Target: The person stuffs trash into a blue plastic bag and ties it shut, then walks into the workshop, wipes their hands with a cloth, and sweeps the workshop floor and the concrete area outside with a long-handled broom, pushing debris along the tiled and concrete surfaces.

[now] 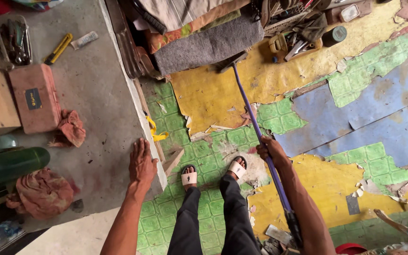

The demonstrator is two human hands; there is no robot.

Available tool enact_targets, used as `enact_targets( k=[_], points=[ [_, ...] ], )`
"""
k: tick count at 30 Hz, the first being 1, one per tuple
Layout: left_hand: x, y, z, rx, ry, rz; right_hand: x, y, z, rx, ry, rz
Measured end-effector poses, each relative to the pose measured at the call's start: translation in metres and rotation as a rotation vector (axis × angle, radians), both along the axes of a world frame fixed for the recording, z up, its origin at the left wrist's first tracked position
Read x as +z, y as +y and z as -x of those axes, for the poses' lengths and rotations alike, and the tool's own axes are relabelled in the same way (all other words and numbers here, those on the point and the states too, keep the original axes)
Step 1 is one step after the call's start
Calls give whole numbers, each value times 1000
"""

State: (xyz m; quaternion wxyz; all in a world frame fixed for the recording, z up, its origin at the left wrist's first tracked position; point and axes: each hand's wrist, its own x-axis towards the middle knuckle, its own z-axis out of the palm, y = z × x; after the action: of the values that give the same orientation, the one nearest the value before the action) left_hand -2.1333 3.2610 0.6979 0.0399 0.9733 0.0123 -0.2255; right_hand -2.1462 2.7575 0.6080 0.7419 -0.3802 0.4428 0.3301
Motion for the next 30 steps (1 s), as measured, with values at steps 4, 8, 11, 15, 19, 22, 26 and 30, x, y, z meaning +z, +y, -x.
enact_targets(
  k=[4, 8, 11, 15, 19, 22, 26, 30],
  points=[
    [2, -2, 0, -13, 0, 3, 10, -18, 59, 112, -104, 60],
    [0, -1, 0, 7, -10, 17, 53, -51, 119, -137, 115, 44],
    [-2, 2, 2, -18, -26, 24, 94, -57, 137, 14, 51, 458],
    [-4, 4, 5, -12, -32, 31, 145, -34, 146, 118, 61, 561],
    [-4, 2, 3, -7, -11, 21, 161, -2, 149, 231, 95, 429],
    [-4, 1, 2, -10, -15, 21, 126, 45, 133, 246, 89, 123],
    [-5, 3, 5, -11, -9, 20, 36, 157, 95, 467, -190, 67],
    [-6, 5, 6, -8, -23, 22, -13, 225, 82, 334, 16, -181]
  ],
)
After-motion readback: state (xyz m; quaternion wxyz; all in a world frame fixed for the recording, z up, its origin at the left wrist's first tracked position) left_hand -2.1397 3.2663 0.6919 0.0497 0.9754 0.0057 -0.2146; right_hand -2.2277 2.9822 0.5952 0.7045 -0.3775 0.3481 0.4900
